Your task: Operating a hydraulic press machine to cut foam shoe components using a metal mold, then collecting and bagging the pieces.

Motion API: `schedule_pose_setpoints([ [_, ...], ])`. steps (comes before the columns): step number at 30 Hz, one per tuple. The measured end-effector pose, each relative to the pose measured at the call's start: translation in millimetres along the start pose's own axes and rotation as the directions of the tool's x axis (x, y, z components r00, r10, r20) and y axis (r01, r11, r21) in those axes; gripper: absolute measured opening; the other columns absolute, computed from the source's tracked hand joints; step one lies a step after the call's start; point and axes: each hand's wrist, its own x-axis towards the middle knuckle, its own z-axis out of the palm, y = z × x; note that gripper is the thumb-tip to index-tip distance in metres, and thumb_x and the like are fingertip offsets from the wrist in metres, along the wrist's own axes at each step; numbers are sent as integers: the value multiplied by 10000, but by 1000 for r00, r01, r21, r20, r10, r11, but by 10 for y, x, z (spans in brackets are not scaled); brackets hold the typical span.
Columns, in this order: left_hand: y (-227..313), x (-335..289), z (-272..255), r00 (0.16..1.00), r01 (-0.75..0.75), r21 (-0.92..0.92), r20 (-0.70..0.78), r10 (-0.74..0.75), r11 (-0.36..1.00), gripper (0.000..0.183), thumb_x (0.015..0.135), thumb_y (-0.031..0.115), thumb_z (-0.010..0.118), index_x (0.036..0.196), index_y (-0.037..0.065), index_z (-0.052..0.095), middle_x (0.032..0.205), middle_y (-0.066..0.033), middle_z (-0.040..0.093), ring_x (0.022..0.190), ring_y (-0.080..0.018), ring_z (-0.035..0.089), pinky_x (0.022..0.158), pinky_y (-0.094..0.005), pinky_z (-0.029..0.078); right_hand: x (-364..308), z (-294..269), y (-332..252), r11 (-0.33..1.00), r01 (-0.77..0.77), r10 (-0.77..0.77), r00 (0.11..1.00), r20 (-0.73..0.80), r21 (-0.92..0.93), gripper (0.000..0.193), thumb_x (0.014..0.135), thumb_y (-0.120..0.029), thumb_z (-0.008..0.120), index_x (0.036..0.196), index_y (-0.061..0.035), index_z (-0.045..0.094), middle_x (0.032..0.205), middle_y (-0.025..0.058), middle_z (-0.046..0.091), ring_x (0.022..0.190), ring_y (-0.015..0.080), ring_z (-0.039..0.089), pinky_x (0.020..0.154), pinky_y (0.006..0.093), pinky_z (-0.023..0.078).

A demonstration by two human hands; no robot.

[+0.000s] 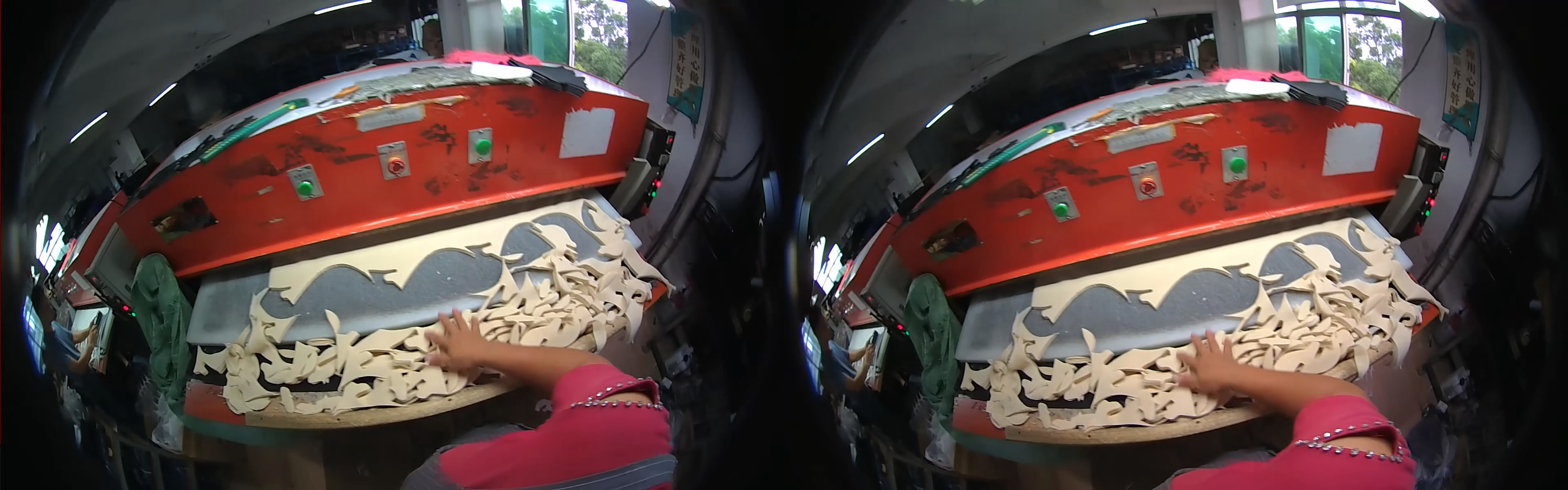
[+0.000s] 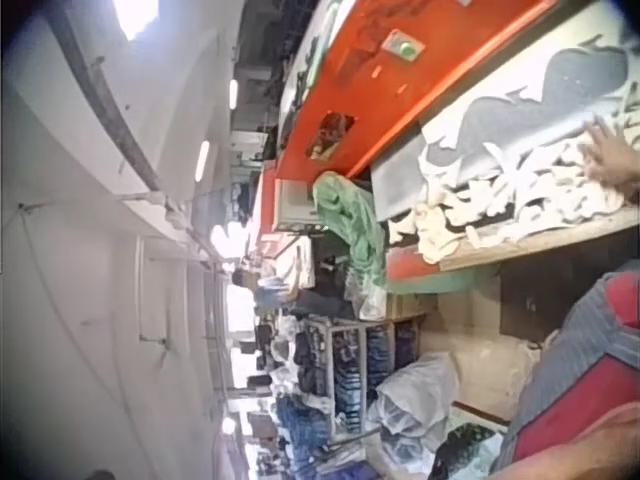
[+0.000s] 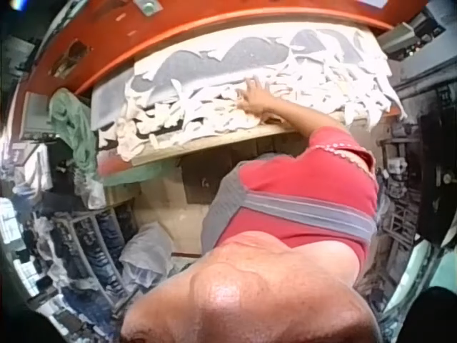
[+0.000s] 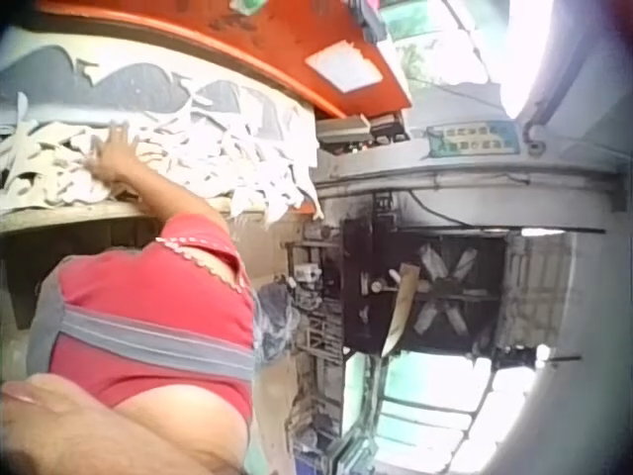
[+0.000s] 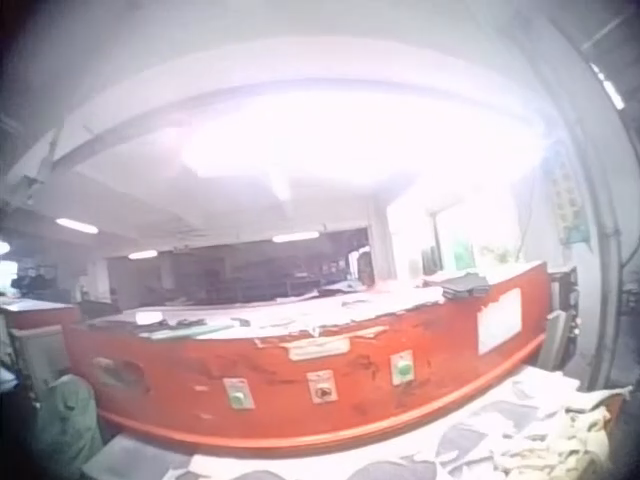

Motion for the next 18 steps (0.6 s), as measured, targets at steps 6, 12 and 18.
schedule_pose_setpoints([
  [6,255,142,-340,999,48,-99,28,-46,994,264,898,166,587,1139,62,560,966,-79,652,834,-196,628,708,-325,517,167,-522,-446,984,140,-173,873,455,106,739,832,-707,393,1353,-188,458,1377,229,412,1302,388,358,1039,485,316],
  [12,741,233,-896,998,-55,-205,-11,54,977,226,899,150,583,1109,70,567,868,-44,625,686,-133,584,577,-253,483,695,-2488,-1368,923,357,-374,740,-559,-145,307,885,-364,569,990,-79,619,1028,155,615,953,352,586,820,442,468],
  [18,2349,697,-914,792,-424,374,-289,538,825,226,903,118,547,1088,-10,548,911,-45,579,804,-132,544,733,-275,453,1990,-4188,-1590,973,97,-230,457,-859,-209,341,866,-335,537,1033,-56,641,1010,190,648,958,369,611,863,427,480],
])
